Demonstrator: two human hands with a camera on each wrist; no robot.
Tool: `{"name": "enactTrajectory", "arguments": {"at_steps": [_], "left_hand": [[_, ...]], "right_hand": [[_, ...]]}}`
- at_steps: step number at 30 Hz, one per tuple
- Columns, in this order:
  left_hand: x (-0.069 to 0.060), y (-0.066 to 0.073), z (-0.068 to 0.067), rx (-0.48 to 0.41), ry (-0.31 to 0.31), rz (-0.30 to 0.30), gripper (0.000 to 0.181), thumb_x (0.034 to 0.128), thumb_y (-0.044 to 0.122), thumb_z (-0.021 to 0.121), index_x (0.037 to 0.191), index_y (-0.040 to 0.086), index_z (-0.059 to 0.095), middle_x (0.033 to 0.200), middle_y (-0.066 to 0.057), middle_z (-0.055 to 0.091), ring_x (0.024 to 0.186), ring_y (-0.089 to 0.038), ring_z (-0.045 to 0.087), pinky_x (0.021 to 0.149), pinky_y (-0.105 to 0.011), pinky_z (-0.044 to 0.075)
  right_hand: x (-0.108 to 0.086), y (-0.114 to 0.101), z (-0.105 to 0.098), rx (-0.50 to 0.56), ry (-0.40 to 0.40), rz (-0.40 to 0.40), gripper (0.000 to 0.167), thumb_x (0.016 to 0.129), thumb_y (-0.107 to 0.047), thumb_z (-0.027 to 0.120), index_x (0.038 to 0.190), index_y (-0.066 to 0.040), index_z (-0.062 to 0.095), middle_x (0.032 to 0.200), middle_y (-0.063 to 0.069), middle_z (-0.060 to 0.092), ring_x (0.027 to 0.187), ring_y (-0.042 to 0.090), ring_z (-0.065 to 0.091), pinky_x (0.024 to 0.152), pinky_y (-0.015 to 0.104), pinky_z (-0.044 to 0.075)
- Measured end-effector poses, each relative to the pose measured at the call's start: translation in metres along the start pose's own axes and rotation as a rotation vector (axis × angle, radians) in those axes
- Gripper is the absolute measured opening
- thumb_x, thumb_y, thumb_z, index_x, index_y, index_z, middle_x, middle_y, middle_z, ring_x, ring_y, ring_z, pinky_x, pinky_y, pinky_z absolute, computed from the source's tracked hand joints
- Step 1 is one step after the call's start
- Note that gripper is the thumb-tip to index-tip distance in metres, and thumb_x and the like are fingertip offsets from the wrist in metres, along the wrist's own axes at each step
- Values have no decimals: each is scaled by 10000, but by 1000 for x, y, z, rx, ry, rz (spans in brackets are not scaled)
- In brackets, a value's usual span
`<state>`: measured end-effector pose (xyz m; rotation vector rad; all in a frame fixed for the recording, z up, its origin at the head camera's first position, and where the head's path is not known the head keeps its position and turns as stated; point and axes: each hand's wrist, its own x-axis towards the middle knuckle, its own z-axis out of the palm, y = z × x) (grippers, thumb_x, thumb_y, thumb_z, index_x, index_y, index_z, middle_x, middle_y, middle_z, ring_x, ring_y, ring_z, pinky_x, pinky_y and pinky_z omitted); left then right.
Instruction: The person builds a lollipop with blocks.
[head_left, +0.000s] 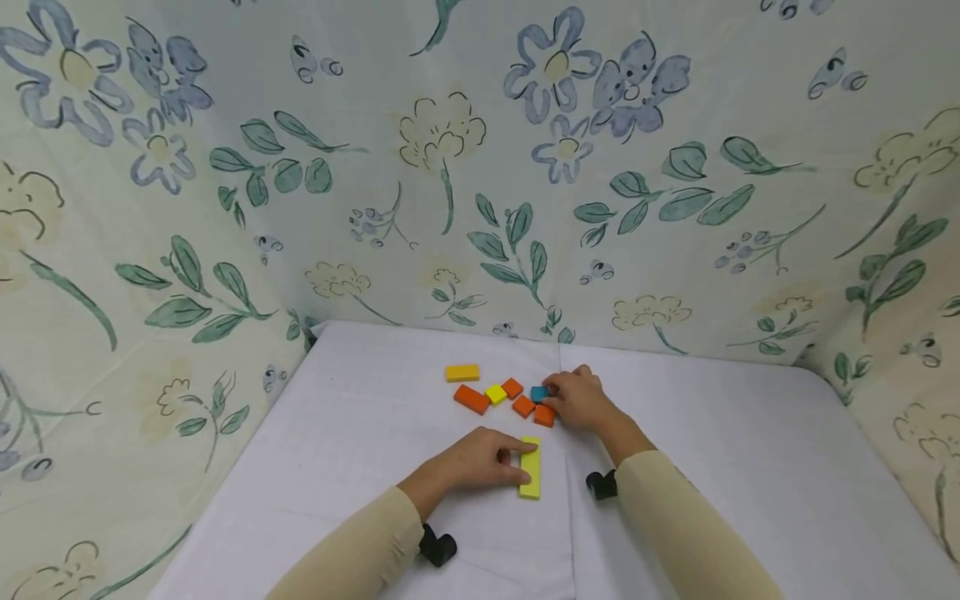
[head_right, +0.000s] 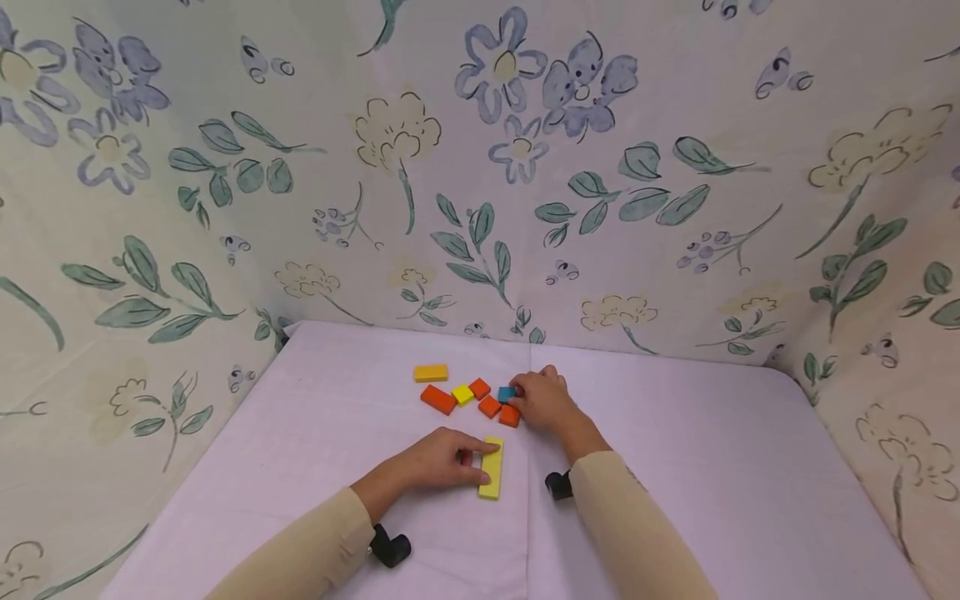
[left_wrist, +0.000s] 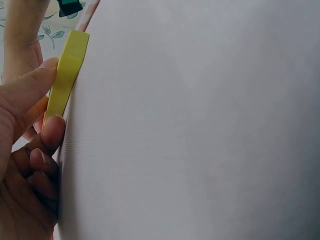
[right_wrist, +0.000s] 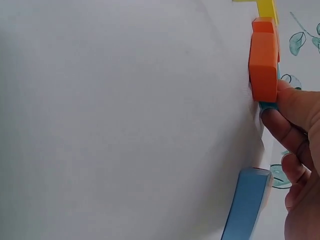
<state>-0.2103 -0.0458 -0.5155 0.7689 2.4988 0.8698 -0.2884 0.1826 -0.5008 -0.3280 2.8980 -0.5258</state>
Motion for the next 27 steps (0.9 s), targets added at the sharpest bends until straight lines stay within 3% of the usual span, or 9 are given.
{"name": "enactTrajectory", "arguments": {"at_steps": [15, 27], "left_hand": [[-1, 3, -1, -21, 9, -21, 481, 878, 468, 783, 1334, 348, 689, 693, 99, 554, 677, -33, 500, 637, -193, 396], [-2, 2, 1, -40, 19, -31, 479, 873, 469, 786, 1328, 351, 693, 691, 94, 546, 669, -38, 498, 631, -197, 386]], "right_hand": [[-9, 1, -2, -44, 22, -20, 375, 1002, -350, 659, 1294, -116, 659, 1073, 12, 683, 1137, 268, 449, 973, 450, 442], [-35, -14, -7, -14, -35, -185, 327, 983, -337, 687, 1229, -122, 690, 940, -58, 652, 1074, 227, 446, 911, 408, 415]]}}
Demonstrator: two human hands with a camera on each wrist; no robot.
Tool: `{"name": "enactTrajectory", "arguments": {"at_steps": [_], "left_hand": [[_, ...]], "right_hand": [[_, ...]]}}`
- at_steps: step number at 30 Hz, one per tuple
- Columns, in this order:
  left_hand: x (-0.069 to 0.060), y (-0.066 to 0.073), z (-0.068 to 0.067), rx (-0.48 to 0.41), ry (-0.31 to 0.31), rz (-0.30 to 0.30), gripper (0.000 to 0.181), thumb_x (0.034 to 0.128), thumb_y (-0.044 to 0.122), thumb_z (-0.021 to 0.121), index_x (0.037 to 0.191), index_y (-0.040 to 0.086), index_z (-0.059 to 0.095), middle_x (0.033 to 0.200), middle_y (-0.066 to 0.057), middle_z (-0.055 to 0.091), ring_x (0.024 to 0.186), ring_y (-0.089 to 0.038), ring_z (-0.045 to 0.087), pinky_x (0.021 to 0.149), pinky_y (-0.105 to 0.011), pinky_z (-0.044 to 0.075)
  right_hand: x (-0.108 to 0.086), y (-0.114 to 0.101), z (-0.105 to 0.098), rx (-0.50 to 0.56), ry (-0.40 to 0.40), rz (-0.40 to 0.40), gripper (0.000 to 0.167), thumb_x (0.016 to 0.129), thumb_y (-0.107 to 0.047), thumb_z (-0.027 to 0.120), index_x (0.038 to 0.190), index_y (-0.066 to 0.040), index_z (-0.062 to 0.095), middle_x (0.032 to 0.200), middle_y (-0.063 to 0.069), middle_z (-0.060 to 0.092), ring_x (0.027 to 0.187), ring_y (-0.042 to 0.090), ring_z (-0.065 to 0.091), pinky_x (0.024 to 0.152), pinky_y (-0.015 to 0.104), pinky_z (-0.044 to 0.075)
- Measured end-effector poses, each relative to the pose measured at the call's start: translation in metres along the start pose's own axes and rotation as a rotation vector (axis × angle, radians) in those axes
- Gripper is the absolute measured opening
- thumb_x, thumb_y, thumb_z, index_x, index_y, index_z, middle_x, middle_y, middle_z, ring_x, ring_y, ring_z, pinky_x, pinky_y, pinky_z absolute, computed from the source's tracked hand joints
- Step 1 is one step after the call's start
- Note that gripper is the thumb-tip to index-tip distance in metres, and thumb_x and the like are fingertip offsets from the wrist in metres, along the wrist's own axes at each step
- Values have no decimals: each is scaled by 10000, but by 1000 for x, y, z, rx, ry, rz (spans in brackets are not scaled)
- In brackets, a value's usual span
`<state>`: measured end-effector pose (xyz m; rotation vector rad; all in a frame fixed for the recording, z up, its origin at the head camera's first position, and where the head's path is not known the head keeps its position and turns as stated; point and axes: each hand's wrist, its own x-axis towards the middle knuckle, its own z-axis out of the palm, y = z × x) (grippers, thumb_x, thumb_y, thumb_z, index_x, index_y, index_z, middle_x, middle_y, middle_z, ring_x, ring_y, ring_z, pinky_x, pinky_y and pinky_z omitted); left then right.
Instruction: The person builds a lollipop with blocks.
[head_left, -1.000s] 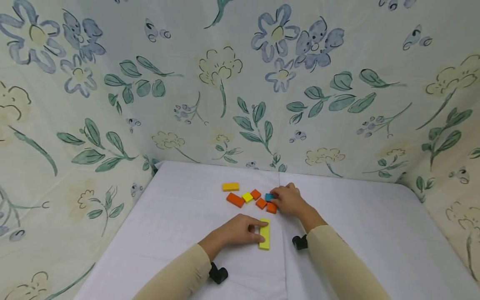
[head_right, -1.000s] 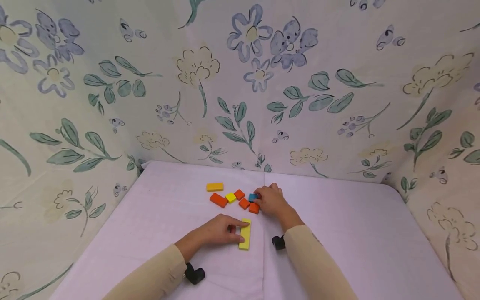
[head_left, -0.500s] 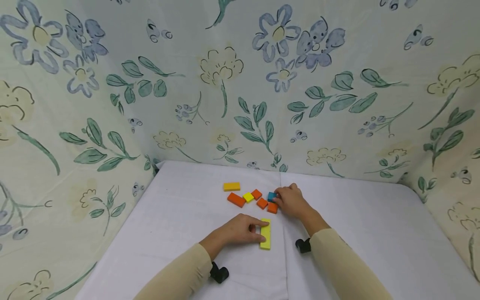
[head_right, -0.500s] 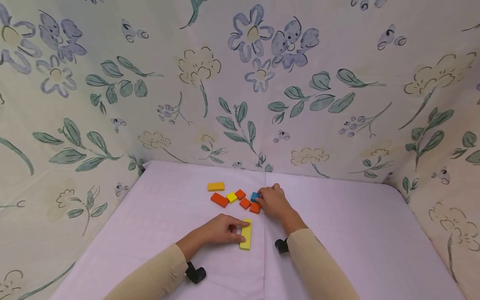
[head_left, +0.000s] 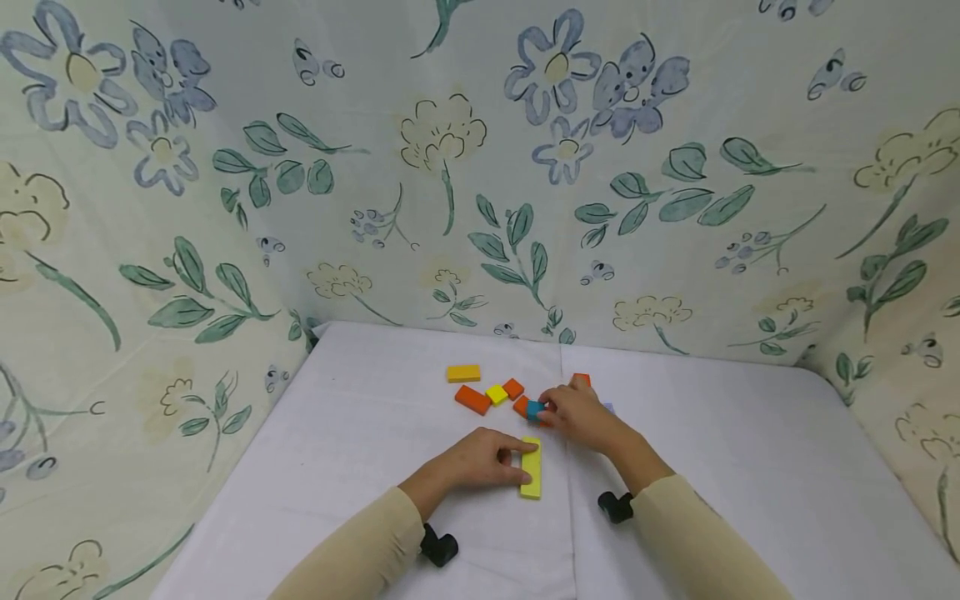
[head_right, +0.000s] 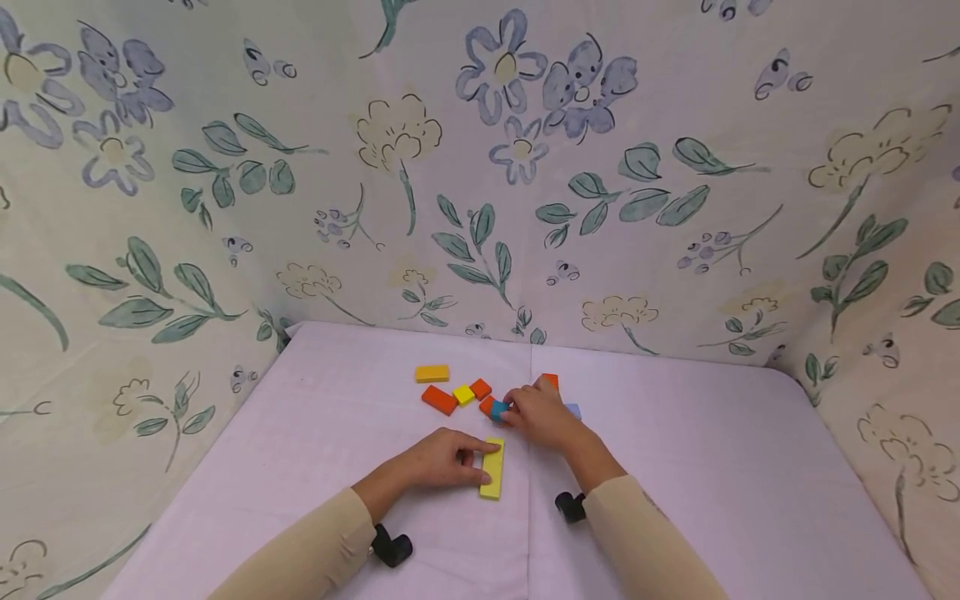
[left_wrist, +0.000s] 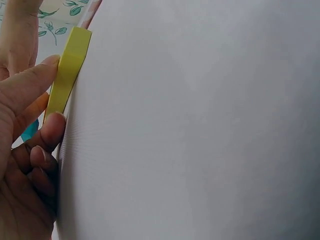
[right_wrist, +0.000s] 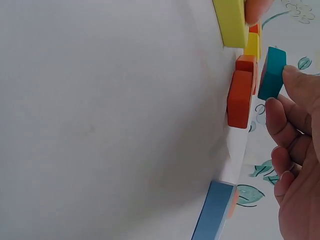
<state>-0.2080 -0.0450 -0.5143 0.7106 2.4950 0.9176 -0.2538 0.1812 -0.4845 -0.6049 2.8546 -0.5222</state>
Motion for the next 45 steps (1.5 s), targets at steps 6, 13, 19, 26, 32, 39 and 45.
{"name": "enactTrajectory", "arguments": {"at_steps": [6, 13, 19, 26, 32, 39, 45], "left_hand": [[1, -1, 1, 8, 6, -1, 482, 870, 472, 788, 1327, 350, 694, 691, 97, 544, 672, -33, 498, 629, -195, 383], [0, -1, 1, 6, 4, 2, 492, 873, 475, 785, 1339, 354, 684, 692, 93, 545, 678, -34, 500, 630, -196, 388], [0, -1, 1, 10, -2, 0, 492, 878, 482, 778, 1342, 349, 683, 702, 92, 541, 683, -35, 498, 636, -199, 386], [1, 0, 0, 16, -3, 6, 492, 878, 480, 779, 1341, 344, 684, 700, 95, 542, 676, -32, 497, 633, -198, 385], [1, 0, 0, 23, -9, 5, 496, 877, 476, 781, 1344, 340, 683, 698, 99, 540, 673, -29, 493, 633, -199, 383], [1, 0, 1, 19, -11, -5, 497, 877, 481, 780, 1347, 356, 678, 693, 94, 539, 679, -34, 497, 634, -203, 382], [1, 0, 1, 19, -10, -4, 496, 877, 474, 782, 1348, 355, 678, 694, 96, 543, 683, -31, 500, 639, -200, 389]], "right_hand": [[-7, -6, 6, -14, -28, -22, 327, 955, -366, 716, 1208, -159, 701, 978, -82, 661, 1021, 168, 429, 859, 330, 426], [-11, -10, 11, -17, -49, -14, 263, 965, -370, 701, 1162, -197, 715, 935, -122, 622, 1025, 149, 427, 873, 318, 453], [-11, -9, 13, -67, -29, -15, 257, 968, -357, 700, 1163, -191, 703, 948, -98, 635, 1014, 158, 433, 888, 332, 451], [-12, -9, 12, -87, -18, -12, 242, 932, -353, 747, 1122, -207, 712, 942, -84, 640, 998, 176, 435, 887, 358, 431], [-11, -8, 14, -84, -13, -14, 234, 929, -364, 747, 1108, -218, 705, 931, -87, 627, 982, 175, 431, 881, 365, 415], [-11, -8, 16, -61, -2, -13, 233, 934, -367, 741, 1116, -229, 695, 960, -82, 617, 993, 181, 432, 872, 360, 414], [-12, -9, 15, -51, -5, -11, 241, 932, -365, 743, 1120, -222, 694, 936, -80, 597, 993, 187, 433, 860, 360, 420]]}}
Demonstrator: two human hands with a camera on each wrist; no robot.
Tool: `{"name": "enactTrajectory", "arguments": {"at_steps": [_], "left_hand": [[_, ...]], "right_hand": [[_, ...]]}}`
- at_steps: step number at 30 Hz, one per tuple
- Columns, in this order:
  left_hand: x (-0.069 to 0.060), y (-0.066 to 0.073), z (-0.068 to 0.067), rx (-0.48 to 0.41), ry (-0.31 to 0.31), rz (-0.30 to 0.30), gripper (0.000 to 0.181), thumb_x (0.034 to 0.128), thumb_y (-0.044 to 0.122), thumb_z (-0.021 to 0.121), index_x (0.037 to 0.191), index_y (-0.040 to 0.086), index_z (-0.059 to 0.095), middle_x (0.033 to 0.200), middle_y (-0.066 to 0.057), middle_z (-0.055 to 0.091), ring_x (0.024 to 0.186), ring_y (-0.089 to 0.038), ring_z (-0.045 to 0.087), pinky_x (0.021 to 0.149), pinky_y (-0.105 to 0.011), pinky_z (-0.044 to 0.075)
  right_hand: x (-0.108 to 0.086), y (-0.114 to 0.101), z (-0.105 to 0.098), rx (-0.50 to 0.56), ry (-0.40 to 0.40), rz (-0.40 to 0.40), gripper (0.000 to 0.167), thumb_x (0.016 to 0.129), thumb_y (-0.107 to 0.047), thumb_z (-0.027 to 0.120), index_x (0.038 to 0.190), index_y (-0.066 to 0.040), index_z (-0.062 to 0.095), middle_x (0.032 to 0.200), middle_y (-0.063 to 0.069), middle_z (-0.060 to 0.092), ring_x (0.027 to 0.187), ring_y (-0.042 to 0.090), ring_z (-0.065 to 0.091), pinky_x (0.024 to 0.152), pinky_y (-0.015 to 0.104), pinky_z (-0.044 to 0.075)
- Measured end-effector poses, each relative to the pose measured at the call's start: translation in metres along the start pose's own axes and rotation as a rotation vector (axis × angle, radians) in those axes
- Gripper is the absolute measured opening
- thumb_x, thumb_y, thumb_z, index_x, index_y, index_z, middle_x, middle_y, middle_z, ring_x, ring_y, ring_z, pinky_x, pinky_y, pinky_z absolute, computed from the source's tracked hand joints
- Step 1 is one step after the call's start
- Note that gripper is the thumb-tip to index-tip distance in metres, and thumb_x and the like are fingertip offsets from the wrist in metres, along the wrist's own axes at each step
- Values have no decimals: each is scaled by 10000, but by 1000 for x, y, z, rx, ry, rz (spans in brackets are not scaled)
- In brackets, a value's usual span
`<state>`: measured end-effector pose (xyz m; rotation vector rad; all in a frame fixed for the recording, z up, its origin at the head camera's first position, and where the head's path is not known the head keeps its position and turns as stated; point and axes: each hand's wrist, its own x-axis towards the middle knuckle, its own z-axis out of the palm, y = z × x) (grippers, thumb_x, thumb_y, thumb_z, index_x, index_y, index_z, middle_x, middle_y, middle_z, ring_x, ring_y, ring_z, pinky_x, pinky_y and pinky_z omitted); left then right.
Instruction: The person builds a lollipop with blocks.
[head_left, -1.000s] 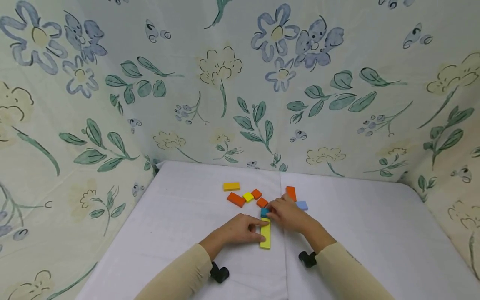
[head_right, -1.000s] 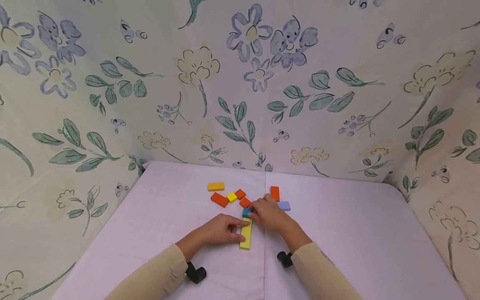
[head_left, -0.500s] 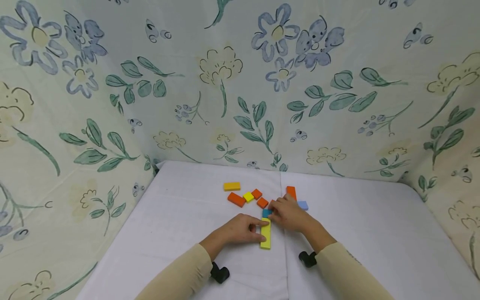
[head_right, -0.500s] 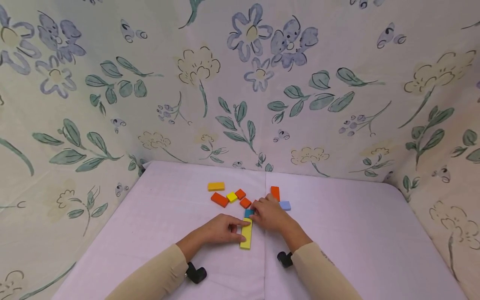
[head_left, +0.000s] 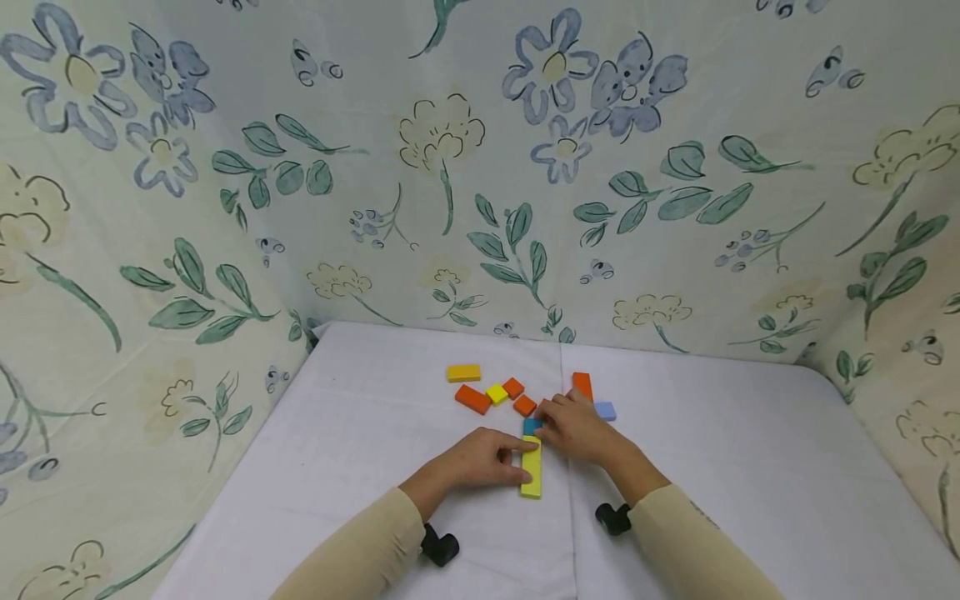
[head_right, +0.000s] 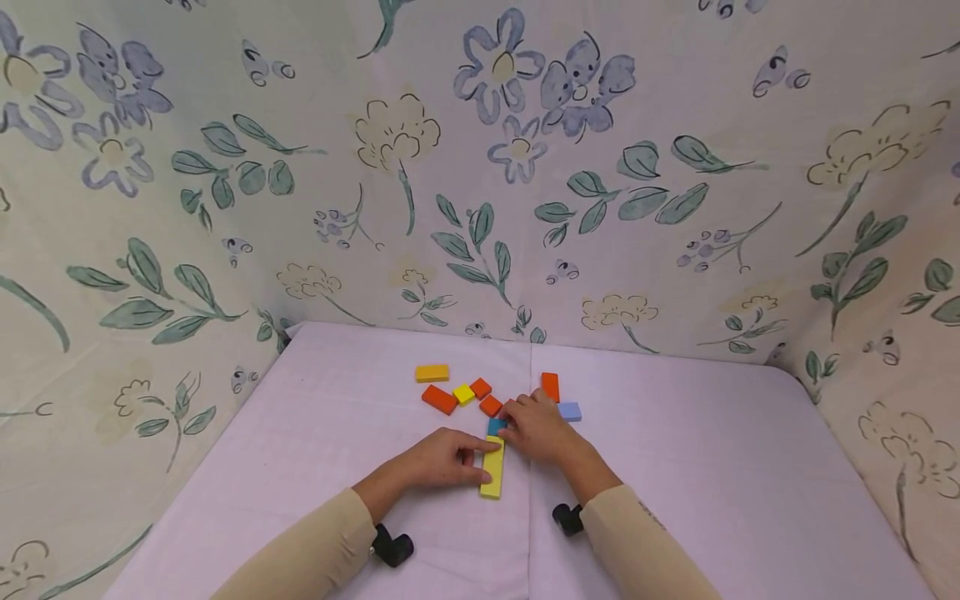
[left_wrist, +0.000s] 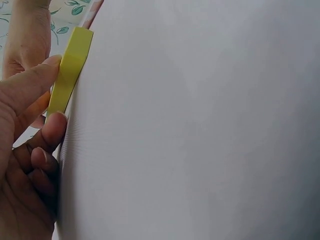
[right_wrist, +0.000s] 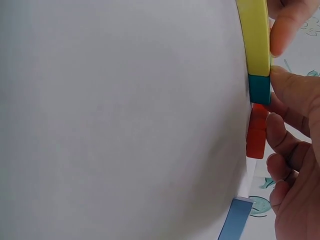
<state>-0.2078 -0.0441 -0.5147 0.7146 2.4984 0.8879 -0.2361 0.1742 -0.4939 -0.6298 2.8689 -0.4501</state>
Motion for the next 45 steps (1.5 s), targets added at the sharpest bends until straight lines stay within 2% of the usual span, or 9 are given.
{"name": "enactTrajectory", "arguments": {"at_steps": [10, 14, 20, 25, 29, 34, 36, 40, 45], "left_hand": [[1, 0, 1, -24, 12, -4, 515, 868, 463, 794, 1353, 336, 674, 730, 102, 567, 695, -32, 511, 656, -202, 407], [1, 0, 1, -36, 18, -7, 612, 865, 455, 801, 1428, 323, 600, 747, 103, 565, 687, -36, 507, 654, -204, 403], [2, 1, -1, -33, 1, -38, 760, 863, 464, 801, 1533, 339, 467, 754, 91, 565, 670, -57, 500, 635, -218, 390], [3, 2, -2, -24, -17, -60, 754, 856, 470, 805, 1526, 340, 485, 747, 79, 558, 670, -64, 498, 627, -221, 382], [3, 1, -2, -23, -20, -52, 740, 849, 463, 814, 1511, 338, 509, 752, 78, 553, 677, -63, 493, 631, -217, 381], [2, 1, -3, -19, -23, -48, 741, 837, 469, 825, 1502, 347, 520, 759, 75, 550, 688, -66, 490, 633, -215, 381], [1, 1, -2, -17, -22, -48, 743, 832, 474, 828, 1499, 351, 523, 758, 77, 551, 688, -65, 491, 633, -214, 380], [0, 2, -2, -18, -22, -50, 744, 824, 473, 835, 1493, 358, 529, 757, 77, 546, 687, -63, 489, 635, -213, 378], [-2, 3, -1, -32, -24, -47, 748, 818, 460, 844, 1489, 352, 534, 752, 72, 539, 681, -66, 487, 632, -212, 377]], "right_hand": [[0, 2, 3, 21, 9, 6, 181, 971, -346, 698, 1119, -243, 688, 995, -93, 628, 1007, 174, 437, 888, 370, 436], [-1, 4, 2, 73, 19, 18, 137, 1003, -296, 659, 1130, -259, 694, 1044, -105, 658, 1036, 164, 450, 930, 388, 449], [-5, 13, -3, 149, 60, 79, 203, 1014, -298, 643, 1206, -258, 694, 1126, -90, 684, 1101, 180, 461, 941, 394, 472], [-11, 30, -12, 119, 132, 118, 250, 1015, -240, 635, 1260, -197, 658, 1070, -8, 653, 1053, 216, 461, 867, 398, 436], [-19, 48, -19, 110, 163, 184, 292, 1023, -209, 606, 1301, -121, 622, 1110, 64, 642, 1041, 256, 486, 890, 441, 461], [-29, 69, -25, 154, 151, 309, 332, 1033, -195, 556, 1332, -50, 559, 1059, 130, 602, 963, 276, 527, 866, 459, 511], [-32, 76, -26, 166, 151, 334, 335, 1030, -185, 544, 1325, -26, 546, 1030, 139, 594, 921, 269, 536, 837, 445, 513], [-36, 88, -22, 191, 122, 335, 355, 1019, -182, 532, 1333, -17, 537, 973, 115, 584, 863, 239, 538, 773, 386, 494], [-37, 96, -17, 216, 78, 289, 400, 997, -164, 579, 1376, -42, 538, 935, 71, 572, 848, 209, 529, 761, 346, 464]]}}
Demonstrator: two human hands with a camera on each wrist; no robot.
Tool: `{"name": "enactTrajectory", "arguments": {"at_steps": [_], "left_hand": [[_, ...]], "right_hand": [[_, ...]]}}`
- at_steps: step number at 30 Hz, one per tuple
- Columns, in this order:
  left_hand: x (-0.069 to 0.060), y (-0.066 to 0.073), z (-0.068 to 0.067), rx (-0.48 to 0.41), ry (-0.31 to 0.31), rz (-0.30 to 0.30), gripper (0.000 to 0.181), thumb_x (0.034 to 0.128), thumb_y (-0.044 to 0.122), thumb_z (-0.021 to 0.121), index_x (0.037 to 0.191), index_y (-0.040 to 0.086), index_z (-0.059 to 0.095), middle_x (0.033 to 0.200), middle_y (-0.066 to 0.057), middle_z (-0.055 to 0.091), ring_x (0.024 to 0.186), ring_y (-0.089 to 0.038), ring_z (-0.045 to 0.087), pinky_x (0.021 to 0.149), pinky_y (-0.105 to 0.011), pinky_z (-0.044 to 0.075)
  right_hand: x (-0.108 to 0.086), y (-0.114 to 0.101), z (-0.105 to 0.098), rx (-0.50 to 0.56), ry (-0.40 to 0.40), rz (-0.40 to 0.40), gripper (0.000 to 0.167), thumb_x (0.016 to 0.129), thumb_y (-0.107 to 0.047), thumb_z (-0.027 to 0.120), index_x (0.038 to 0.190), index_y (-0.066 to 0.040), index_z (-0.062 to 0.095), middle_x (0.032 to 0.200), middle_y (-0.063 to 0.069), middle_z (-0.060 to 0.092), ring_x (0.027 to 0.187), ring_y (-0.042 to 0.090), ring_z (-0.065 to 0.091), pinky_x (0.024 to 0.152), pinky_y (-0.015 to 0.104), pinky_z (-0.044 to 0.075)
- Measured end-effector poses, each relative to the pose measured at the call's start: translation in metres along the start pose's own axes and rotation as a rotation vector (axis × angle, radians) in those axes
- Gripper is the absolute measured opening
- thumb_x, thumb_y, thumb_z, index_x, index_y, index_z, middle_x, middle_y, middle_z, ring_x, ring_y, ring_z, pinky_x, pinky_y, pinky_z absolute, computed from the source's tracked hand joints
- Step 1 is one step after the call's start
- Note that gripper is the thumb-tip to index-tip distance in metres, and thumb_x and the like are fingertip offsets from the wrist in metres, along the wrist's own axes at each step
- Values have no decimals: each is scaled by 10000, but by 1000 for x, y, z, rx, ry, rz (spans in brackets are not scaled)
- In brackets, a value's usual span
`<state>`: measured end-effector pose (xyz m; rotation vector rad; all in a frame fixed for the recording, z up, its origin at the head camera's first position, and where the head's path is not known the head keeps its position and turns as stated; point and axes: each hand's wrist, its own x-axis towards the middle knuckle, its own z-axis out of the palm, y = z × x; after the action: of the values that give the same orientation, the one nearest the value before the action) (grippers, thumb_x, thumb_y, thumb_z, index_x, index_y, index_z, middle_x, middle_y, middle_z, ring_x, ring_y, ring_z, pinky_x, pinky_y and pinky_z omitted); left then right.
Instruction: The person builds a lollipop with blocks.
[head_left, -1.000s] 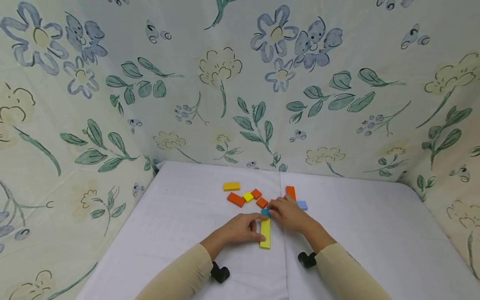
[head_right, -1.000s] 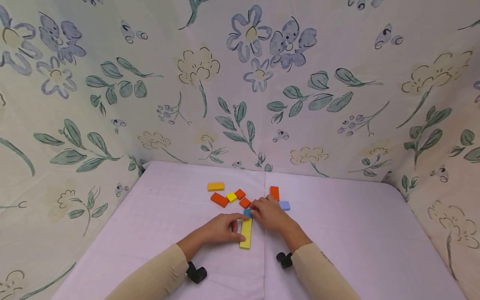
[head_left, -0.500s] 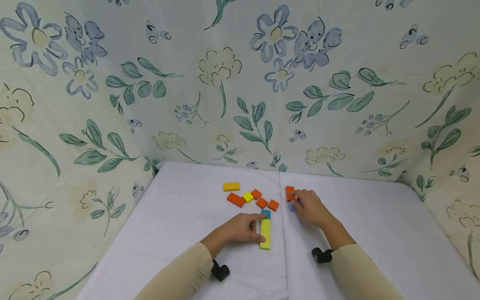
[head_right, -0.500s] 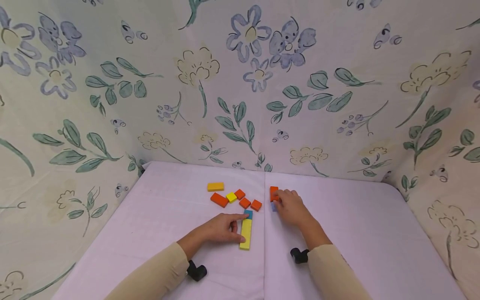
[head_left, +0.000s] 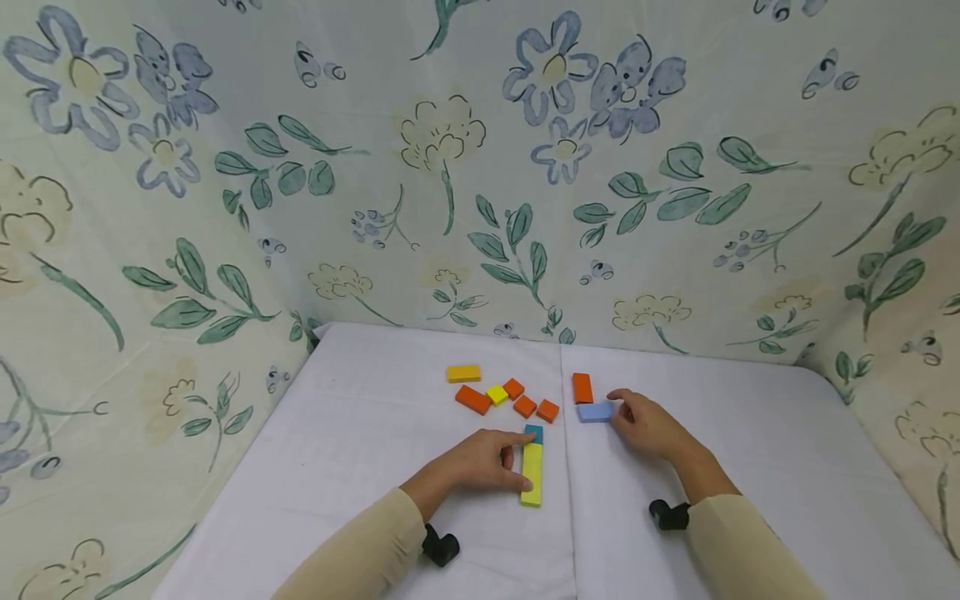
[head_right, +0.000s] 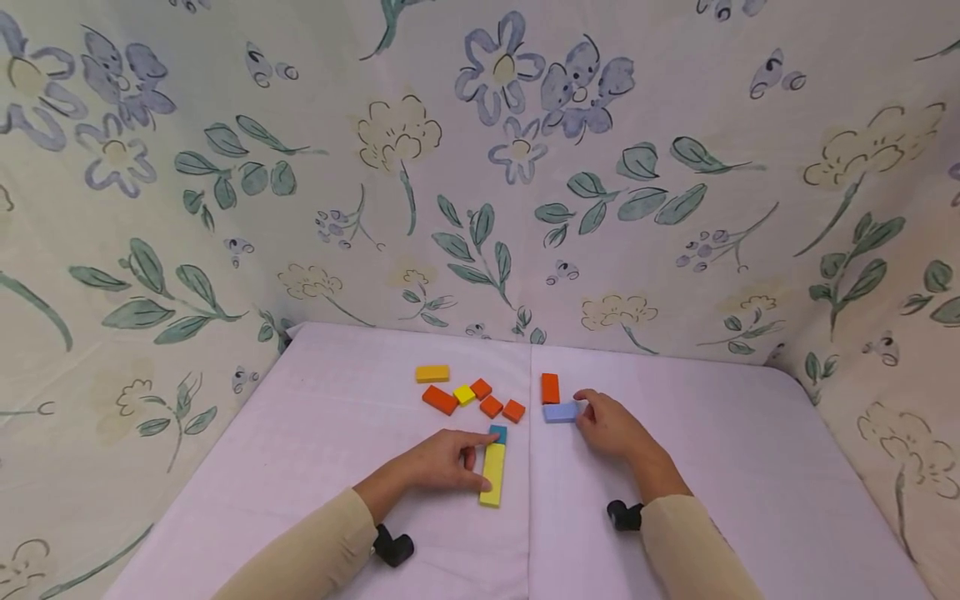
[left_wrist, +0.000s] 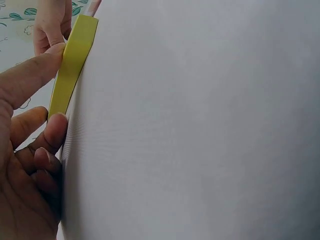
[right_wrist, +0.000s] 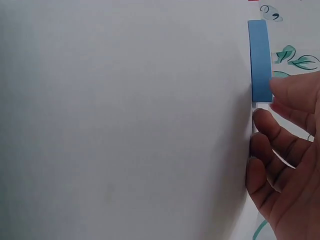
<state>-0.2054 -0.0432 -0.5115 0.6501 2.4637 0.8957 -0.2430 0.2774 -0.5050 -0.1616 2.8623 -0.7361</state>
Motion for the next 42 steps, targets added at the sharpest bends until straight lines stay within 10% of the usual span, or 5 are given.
{"name": "enactTrajectory", "arguments": {"at_steps": [24, 42], "left_hand": [[0, -5, 3, -11, 16, 21, 763, 802, 472, 855, 1486, 355, 537, 763, 78, 544, 693, -65, 499, 631, -222, 388], [0, -4, 2, -17, 12, 44, 770, 809, 460, 853, 1496, 330, 531, 755, 84, 538, 675, -56, 485, 618, -213, 376]], "right_hand": [[-1, 2, 6, 35, -10, -22, 338, 983, -232, 683, 1261, -53, 611, 995, 56, 617, 935, 210, 554, 856, 387, 507], [-5, -49, 15, 68, -82, -132, 272, 987, -245, 682, 1201, -79, 654, 935, 9, 627, 869, 162, 553, 808, 326, 515]]}}
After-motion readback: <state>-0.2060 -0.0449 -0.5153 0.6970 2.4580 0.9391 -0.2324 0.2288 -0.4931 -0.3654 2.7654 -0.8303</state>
